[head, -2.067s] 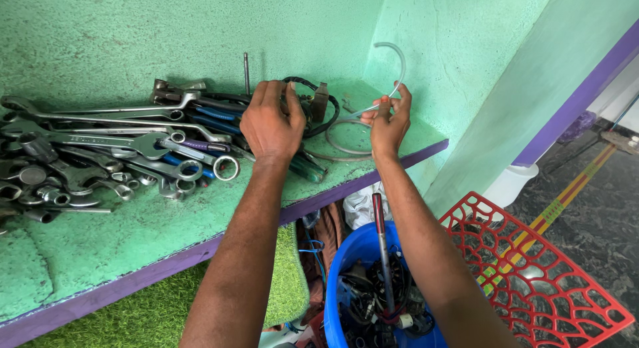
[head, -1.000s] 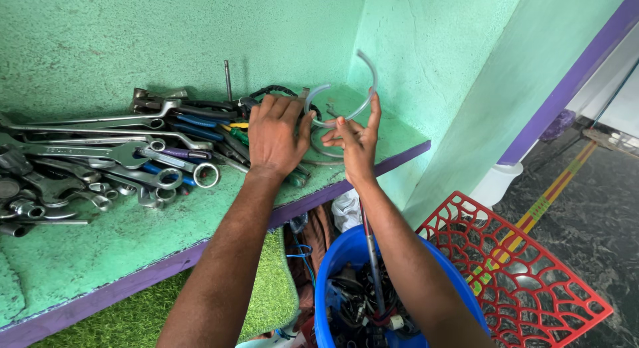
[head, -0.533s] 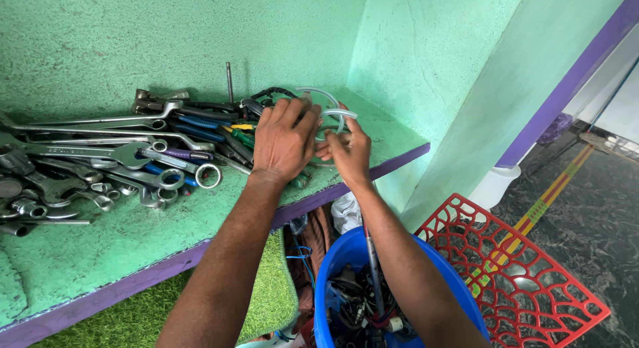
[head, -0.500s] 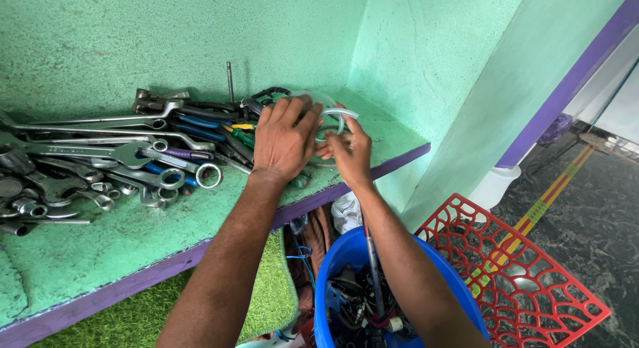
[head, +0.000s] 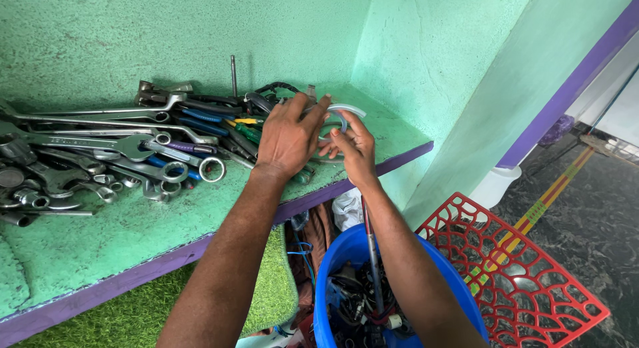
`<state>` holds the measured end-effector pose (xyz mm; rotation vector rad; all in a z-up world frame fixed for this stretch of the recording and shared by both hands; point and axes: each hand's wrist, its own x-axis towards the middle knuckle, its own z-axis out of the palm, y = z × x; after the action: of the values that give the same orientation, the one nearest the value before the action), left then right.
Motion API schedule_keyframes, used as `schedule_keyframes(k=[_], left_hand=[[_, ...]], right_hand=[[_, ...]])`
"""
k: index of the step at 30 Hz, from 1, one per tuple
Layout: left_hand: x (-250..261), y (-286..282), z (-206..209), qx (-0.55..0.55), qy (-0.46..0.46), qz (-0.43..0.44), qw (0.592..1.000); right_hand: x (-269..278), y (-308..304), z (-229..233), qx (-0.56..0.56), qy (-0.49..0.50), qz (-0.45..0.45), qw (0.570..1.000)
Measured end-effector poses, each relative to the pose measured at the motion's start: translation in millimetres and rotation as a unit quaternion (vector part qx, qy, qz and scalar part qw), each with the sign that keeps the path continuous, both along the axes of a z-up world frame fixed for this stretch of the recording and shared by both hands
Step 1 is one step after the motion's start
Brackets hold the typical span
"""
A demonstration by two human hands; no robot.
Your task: The person cleans and reassembles small mechanical engine components, including a stator and a carburetor, using hands and various tools.
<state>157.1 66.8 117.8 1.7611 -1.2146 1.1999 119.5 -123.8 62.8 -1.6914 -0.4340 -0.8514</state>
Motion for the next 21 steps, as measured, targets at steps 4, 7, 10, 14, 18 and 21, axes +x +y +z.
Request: schedule_keyframes(k=[4,7,10,14,18,21], left_hand=[[3,-3,0,-0.002,-0.008,-0.001,1.000],[1,-5,-2,0.005,0.025,-0.008,1.000],[1,-6,-3,0.011,0.041,-0.020,0.999],[0,-8,-3,0.023,0.054,-0.033,0.998],[-4,-8,-2,0.069,0.096,-0.029,0.993],[-6,-7,-2,0.079,0.098,-0.027,0.992]], right_hand=[[-10,25,12,0.010,-0.095,-0.130,0.987],[-14,33,14,-0.032,-0.212,-0.211,0.954],[-9,28,3,-0.101,-0.190,-0.276,0.937],[-2,14,-11,-0.123,-0.190,-0.238,0.944],[-8,26,-5,-0.016,-0.207,-0.200,0.958],[-18,39,8,-0.147,-0.248,-0.282,0.915]])
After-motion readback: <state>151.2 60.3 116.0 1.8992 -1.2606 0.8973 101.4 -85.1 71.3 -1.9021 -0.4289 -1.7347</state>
